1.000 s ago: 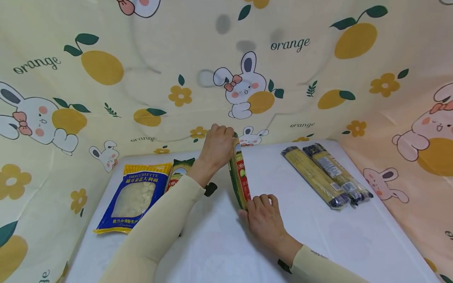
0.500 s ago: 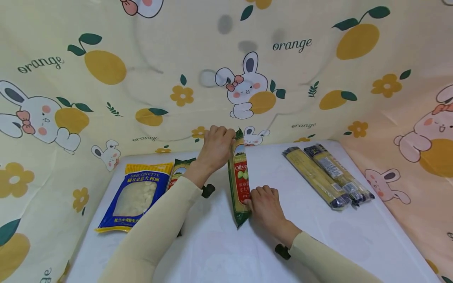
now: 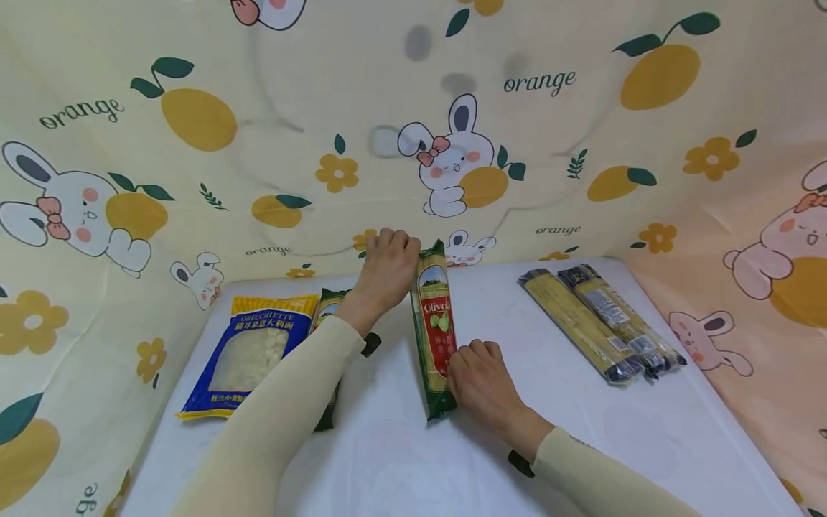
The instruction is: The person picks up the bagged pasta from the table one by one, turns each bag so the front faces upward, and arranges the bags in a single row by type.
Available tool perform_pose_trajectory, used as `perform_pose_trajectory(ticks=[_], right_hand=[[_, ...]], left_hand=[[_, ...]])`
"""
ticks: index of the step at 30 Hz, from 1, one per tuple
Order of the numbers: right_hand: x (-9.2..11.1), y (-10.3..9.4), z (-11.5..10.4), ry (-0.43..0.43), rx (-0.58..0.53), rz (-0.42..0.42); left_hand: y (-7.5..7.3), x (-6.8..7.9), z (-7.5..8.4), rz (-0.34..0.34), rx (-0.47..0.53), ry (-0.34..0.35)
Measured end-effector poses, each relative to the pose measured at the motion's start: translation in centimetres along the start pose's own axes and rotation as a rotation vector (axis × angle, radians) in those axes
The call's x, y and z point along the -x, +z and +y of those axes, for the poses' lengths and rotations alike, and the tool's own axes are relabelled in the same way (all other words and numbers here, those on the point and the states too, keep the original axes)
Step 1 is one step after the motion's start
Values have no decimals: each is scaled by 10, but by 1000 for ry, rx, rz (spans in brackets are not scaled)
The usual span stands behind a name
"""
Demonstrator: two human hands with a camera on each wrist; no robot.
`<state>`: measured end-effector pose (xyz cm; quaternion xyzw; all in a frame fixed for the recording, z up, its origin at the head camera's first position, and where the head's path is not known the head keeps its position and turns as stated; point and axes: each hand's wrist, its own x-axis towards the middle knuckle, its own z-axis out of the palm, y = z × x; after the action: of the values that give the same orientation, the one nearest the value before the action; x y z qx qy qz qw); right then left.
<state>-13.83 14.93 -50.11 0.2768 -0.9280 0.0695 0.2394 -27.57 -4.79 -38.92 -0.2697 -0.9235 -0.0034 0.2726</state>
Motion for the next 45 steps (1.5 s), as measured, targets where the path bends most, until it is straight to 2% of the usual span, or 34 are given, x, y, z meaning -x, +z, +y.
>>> perform_pose_trajectory(ticks=[4,7,12,16,23,29,37,39,42,45], right_hand=[[-3,-9,-11,-72,46,58],[-6,-17,-23,-84,80,52],[-10,-25,-38,-77,128,4],[-15,-23,-47,-72,134,-22],[-28,-6,-65,-67,142,-98],[-37,8,-78,-60,158,-139],[-45,24,-89,-69,219,-131],[-47,27,-94,-73,211,-130],[-48,28,-103,-76,187,-157],[-46,25,-107,-63,158,-187]], left_hand=[[13,9,-11,-3,-38,44],[21,16,-20,-24,-62,93],[29,24,-34,-128,-71,158],[32,28,-46,-199,-78,201],[41,36,-61,-254,-125,251],[54,45,-68,-311,-177,240],[71,51,-76,-328,-165,207],[76,53,-80,-346,-166,173],[82,58,-87,-390,-152,86],[80,60,-88,-445,-130,22]])
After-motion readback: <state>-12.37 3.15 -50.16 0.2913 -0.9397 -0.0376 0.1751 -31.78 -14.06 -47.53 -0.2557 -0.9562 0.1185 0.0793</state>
